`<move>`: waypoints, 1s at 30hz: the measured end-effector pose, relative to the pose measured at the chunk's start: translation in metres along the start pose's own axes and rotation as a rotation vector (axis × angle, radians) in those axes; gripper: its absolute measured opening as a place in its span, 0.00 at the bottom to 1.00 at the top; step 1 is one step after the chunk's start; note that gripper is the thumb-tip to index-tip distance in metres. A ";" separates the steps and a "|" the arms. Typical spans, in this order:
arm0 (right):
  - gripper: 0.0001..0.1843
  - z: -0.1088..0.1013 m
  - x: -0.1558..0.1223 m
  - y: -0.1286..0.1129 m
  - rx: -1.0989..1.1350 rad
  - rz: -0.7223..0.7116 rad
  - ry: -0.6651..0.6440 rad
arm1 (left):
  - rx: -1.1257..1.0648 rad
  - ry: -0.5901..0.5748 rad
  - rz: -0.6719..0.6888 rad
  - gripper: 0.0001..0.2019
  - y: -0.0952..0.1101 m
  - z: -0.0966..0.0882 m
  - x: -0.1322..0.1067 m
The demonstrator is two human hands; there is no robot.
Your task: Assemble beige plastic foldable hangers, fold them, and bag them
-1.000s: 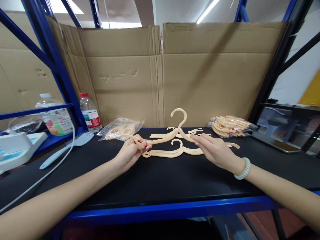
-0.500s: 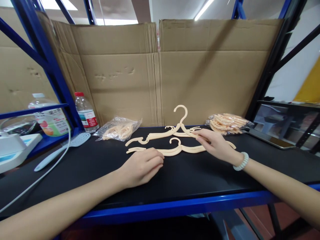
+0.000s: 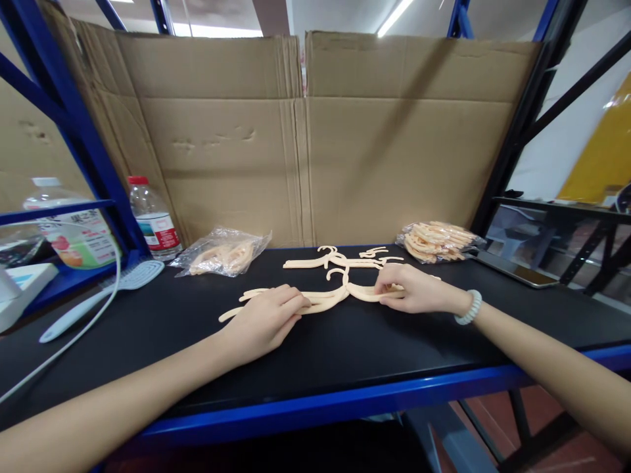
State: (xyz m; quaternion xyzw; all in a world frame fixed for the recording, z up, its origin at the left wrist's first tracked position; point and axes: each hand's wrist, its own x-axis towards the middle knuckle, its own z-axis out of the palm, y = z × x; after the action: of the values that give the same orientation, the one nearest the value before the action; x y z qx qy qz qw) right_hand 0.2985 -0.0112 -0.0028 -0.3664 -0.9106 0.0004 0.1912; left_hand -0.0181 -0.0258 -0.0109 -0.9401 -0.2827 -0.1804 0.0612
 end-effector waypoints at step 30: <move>0.13 -0.004 0.007 0.019 0.034 0.038 -0.092 | -0.165 0.072 -0.150 0.14 -0.023 0.013 0.008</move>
State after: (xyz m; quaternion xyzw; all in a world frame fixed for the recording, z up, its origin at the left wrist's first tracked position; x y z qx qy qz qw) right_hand 0.3078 0.0068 0.0008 -0.3798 -0.9112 0.0361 0.1553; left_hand -0.0210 -0.0003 -0.0194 -0.9110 -0.3341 -0.2409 -0.0200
